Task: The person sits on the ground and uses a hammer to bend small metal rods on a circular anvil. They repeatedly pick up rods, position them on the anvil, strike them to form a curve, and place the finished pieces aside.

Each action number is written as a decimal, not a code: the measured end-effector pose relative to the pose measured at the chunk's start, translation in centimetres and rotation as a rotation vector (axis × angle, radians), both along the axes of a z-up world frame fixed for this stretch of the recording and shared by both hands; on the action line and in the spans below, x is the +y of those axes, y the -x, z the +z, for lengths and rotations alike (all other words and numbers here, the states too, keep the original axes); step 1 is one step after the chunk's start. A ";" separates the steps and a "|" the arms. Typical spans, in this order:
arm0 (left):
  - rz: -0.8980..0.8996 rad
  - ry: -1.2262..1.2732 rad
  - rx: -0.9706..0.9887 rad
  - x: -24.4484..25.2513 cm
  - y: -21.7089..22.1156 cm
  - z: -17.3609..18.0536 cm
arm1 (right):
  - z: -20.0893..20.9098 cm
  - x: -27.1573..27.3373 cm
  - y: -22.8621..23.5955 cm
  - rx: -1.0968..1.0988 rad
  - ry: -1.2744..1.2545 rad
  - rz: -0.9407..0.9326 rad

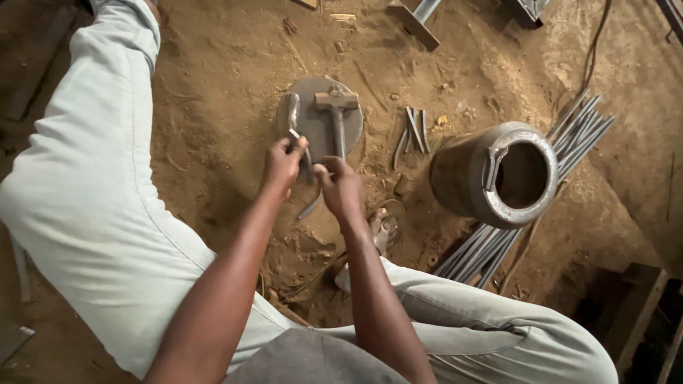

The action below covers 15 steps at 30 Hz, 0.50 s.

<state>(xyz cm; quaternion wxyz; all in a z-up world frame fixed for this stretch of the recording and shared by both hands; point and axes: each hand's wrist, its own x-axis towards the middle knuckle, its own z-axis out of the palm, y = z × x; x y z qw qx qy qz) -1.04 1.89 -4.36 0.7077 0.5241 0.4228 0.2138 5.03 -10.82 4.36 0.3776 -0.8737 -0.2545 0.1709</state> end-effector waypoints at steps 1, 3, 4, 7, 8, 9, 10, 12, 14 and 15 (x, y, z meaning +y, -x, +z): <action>-0.010 0.111 -0.078 0.2 -0.2 0.8 | 0.1 0.1 0.0 0.069 0.029 0.034; -0.029 0.221 -0.192 0.6 -0.6 1.9 | 0.1 0.4 -0.1 0.207 0.085 0.109; -0.035 0.220 -0.228 0.7 -0.5 2.2 | 0.0 0.6 0.0 0.325 -0.001 0.103; -0.026 0.315 -0.280 1.3 -0.2 2.4 | -0.3 1.1 0.1 0.594 -0.186 0.062; -0.021 0.368 -0.287 1.2 -0.1 2.1 | -0.5 1.0 0.3 0.630 -0.192 0.033; -0.024 0.364 -0.264 0.9 0.0 1.8 | -0.7 1.0 0.6 0.665 -0.199 0.004; -0.026 0.357 -0.239 0.8 0.1 1.5 | -0.9 1.1 1.0 0.810 -0.252 -0.079; -0.027 0.409 -0.151 0.5 0.2 0.9 | -1.6 1.4 1.8 1.094 -0.358 -0.252; -0.027 0.521 -0.026 0.3 0.0 0.6 | -2.4 1.6 2.4 1.132 -0.411 -0.313; -0.044 0.516 -0.047 0.5 -0.1 0.5 | -3.0 1.8 2.3 1.152 -0.438 -0.342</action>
